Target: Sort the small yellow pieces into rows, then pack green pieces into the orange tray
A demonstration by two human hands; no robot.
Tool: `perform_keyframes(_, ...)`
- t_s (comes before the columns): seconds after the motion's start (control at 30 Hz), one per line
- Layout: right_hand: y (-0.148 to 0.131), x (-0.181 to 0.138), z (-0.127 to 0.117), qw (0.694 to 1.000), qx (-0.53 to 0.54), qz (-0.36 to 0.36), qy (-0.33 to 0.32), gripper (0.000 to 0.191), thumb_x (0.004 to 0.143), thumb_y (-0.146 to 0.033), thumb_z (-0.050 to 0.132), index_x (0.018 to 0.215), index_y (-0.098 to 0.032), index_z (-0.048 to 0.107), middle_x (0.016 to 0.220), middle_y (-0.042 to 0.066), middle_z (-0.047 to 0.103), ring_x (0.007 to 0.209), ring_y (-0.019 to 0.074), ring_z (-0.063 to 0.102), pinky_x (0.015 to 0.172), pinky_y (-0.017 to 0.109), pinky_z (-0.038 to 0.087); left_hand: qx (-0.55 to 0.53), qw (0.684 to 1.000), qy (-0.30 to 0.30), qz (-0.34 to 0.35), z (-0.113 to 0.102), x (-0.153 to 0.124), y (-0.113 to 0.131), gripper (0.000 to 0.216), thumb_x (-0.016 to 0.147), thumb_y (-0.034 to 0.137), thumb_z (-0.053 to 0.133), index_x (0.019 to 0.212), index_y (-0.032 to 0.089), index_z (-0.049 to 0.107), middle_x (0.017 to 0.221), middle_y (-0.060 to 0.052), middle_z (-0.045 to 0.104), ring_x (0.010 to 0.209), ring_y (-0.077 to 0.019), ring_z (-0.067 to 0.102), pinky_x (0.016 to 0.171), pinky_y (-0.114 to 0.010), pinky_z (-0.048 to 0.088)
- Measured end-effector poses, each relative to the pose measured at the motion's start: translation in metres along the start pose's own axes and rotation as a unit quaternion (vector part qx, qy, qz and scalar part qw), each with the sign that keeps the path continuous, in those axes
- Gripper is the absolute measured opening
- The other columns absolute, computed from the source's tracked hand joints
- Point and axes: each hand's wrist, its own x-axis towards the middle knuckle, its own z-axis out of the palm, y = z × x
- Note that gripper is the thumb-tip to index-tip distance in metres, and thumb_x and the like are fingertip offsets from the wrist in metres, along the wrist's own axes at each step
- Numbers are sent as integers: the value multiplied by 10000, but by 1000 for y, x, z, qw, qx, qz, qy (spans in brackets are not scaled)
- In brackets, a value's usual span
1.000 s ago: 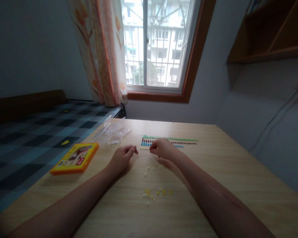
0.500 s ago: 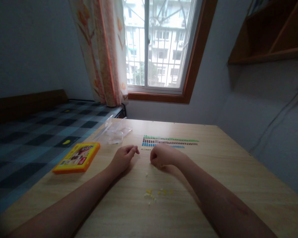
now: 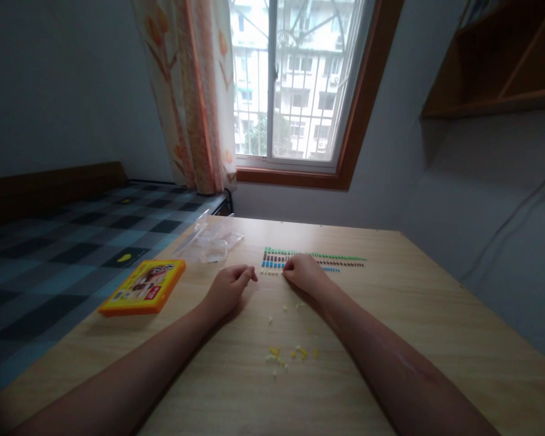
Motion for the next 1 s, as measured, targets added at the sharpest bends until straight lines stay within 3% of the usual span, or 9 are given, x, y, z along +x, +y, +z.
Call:
perform_keyframes(0.33,-2,-1,-2,1000,5,-10,-3,199,811,-228,655,909,-189,823,866,48,800,782,176,705,695,242,460,3,1000,-1,0,-1,-1,2,454,893,466,440,706,174,733,606,-12,638,632,-180,566,658,-294,394)
perform_keyframes(0.67,0,-1,2,1000,-9,-16,5,188,817,-226,640,875,-191,815,828,41,788,750,164,686,680,243,436,2,1000,0,-3,1,-1,0,478,901,484,434,719,171,745,533,14,546,584,-166,525,616,-283,349)
perform_keyframes(1.0,-5,-5,-1,999,-26,-15,11,182,834,-274,660,910,-214,814,872,36,790,785,178,690,700,259,439,-1,1000,-4,3,0,-1,1,459,900,459,437,712,171,740,588,-4,609,617,-172,545,646,-288,372)
